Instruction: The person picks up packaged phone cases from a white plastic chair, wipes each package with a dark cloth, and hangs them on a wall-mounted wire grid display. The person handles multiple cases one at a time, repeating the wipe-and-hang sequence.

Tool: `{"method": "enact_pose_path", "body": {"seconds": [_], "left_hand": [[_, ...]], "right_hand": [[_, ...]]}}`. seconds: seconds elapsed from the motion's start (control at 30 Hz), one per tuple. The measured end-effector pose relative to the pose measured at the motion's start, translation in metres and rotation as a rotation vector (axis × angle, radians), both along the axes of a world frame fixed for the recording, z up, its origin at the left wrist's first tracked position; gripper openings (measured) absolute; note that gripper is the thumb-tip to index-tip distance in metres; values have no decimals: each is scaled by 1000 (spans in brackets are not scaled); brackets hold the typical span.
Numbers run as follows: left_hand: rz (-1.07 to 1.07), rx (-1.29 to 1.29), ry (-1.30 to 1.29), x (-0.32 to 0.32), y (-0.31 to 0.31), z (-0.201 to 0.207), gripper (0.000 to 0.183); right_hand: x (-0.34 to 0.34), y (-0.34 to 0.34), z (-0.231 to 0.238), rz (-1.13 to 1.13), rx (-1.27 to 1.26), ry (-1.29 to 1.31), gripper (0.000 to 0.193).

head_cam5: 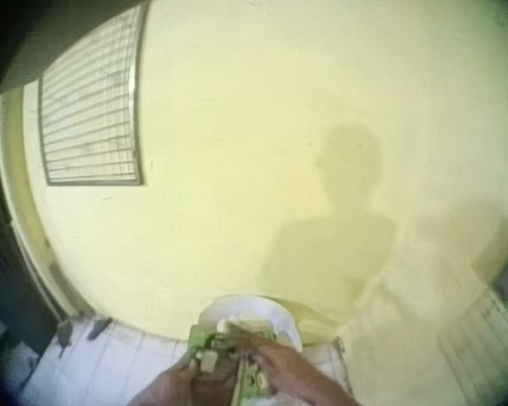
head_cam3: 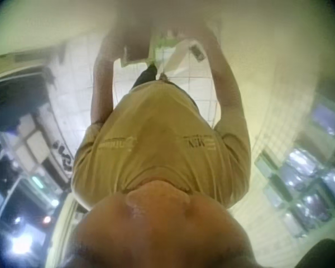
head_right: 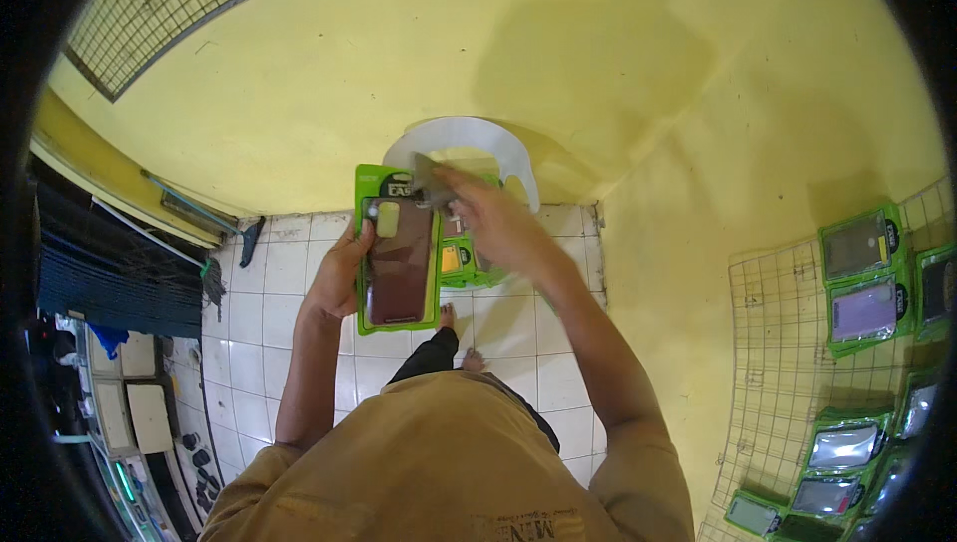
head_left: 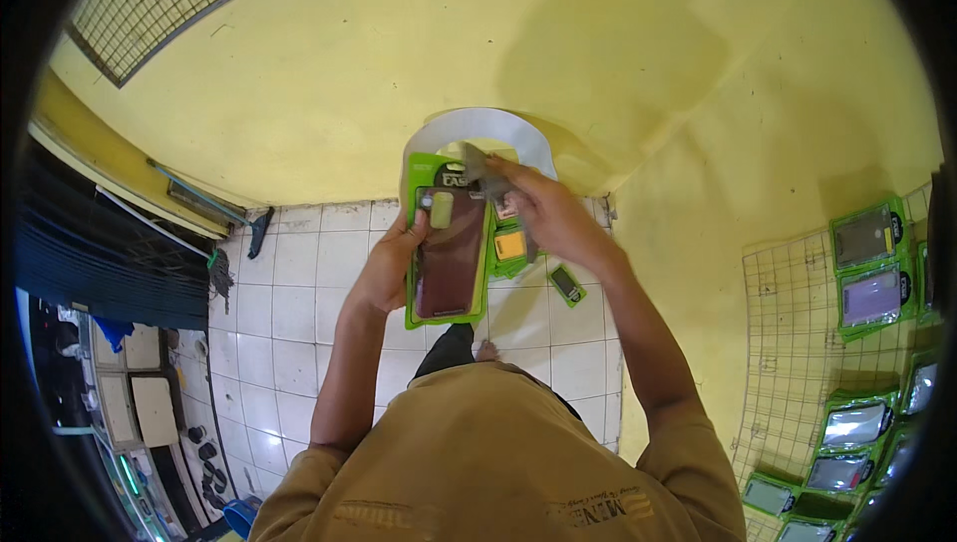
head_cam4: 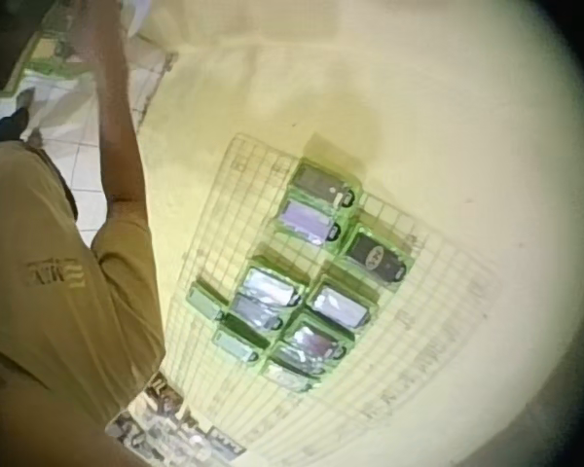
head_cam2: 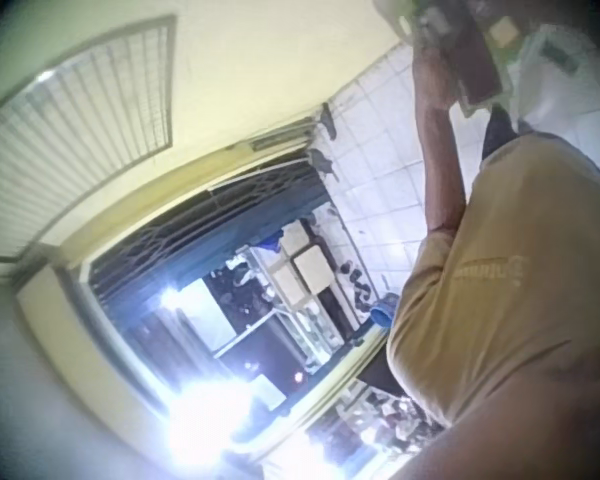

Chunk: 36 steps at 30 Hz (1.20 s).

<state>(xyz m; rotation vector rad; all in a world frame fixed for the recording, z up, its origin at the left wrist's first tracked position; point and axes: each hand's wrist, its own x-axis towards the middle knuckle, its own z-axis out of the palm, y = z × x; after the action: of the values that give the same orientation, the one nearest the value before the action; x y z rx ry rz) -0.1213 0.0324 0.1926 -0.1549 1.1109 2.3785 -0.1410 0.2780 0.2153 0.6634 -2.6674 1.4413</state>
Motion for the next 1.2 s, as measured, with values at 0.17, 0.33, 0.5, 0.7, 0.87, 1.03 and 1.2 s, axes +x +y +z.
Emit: {"method": "enact_pose_path", "body": {"seconds": [0.17,0.33,0.5,0.7,0.87,1.03,1.2], "left_hand": [[128,-7,144,-5,8,-8,46],[189,-107,63,4,52,-16,43],[6,365,59,11,31,3,78],[-12,325,174,-6,37,9,75],[-39,204,90,-17,27,10,69],[-52,-25,128,-11,39,18,64],[-41,159,141,-21,61,27,63]], "right_hand": [[14,19,-4,-446,-578,-303,34],[41,-73,-28,-205,-306,259,49],[51,-79,-1,-203,-48,399,56],[110,-85,-11,-109,118,329,52],[125,-36,7,3,-12,-136,44],[69,5,48,-394,-186,193,40],[27,-57,29,-359,-10,467,42]]}}
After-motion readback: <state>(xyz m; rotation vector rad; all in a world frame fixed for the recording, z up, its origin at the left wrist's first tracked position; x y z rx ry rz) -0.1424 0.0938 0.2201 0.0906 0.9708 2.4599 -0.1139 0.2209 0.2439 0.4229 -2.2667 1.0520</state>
